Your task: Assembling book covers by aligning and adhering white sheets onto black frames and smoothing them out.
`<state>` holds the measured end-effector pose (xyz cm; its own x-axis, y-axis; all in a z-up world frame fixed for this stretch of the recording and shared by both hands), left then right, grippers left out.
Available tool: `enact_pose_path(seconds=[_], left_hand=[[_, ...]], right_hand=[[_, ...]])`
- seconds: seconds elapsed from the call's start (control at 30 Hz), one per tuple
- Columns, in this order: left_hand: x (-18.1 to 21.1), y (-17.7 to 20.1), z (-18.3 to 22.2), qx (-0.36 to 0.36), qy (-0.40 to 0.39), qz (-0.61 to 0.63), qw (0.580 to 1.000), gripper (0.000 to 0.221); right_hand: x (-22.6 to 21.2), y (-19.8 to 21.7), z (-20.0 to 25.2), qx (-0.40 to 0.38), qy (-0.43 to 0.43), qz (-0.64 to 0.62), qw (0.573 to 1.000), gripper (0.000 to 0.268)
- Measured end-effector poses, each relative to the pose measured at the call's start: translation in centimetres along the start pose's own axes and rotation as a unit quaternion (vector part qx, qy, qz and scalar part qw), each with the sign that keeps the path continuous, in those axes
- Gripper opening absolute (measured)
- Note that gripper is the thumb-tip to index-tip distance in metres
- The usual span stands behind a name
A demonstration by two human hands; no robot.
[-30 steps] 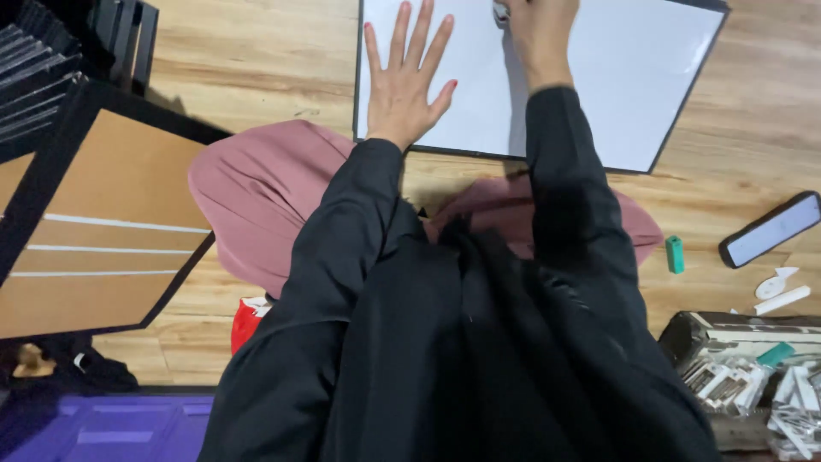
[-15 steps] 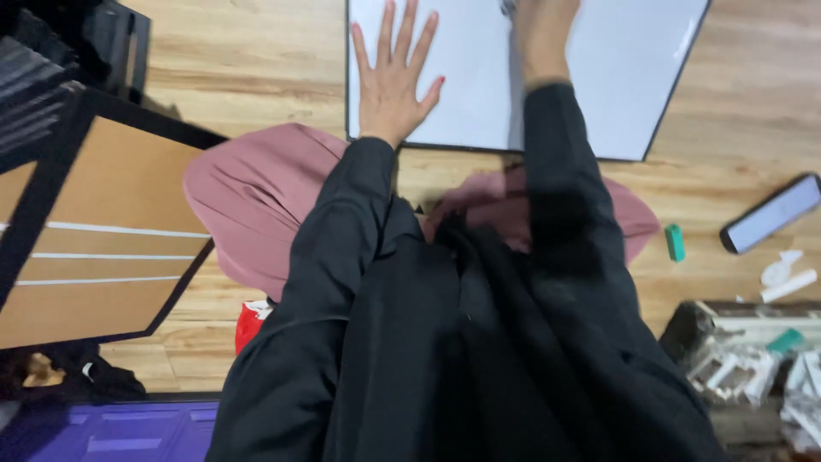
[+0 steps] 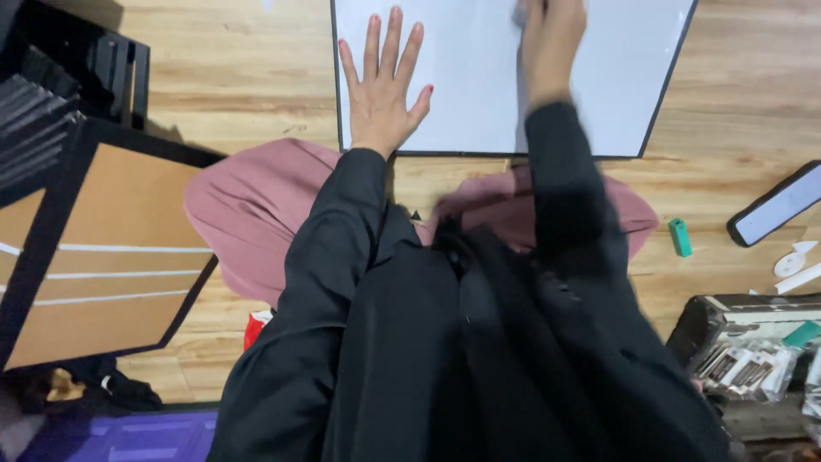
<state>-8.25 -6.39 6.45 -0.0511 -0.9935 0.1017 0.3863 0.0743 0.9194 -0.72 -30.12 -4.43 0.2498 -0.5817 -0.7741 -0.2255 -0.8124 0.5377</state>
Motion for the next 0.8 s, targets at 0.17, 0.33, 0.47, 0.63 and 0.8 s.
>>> enact_pose_path(seconds=[0.17,0.33,0.47,0.63,0.8], left_hand=[[0.4,-0.6,-0.5,-0.003,0.008,-0.008,1.000,0.063],[0.9,-0.3,-0.2,0.008,0.002,-0.021,1.000,0.064],[0.7,-0.4,-0.1,0.011,0.012,-0.022,1.000,0.067],[0.8,-0.3,-0.4,0.012,0.008,-0.013,1.000,0.066],[1.1,-0.7,0.0,0.004,0.008,-0.022,1.000,0.066]], right_hand=[[-10.3,7.3,11.5,-0.080,0.089,0.135,0.984,0.011],[-1.8,5.3,1.2,-0.030,0.053,0.132,0.989,0.007],[-4.0,5.0,-3.1,-0.022,0.043,0.096,0.994,0.019],[-5.4,9.8,9.5,-0.138,0.022,0.157,0.978,0.013],[-0.2,0.7,7.5,0.047,-0.217,-0.172,0.960,0.016]])
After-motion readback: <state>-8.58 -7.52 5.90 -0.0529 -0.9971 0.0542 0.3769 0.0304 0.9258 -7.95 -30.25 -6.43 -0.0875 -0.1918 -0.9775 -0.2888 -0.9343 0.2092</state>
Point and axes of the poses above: each hand's wrist, its own z-axis away from the middle knuckle, its own y-axis out of the back of the hand, x = y × z, the point moved 1 cm from there along -z, towards the middle knuckle, and after that the axes turned 8 degrees about y, right-handed, at the moved point
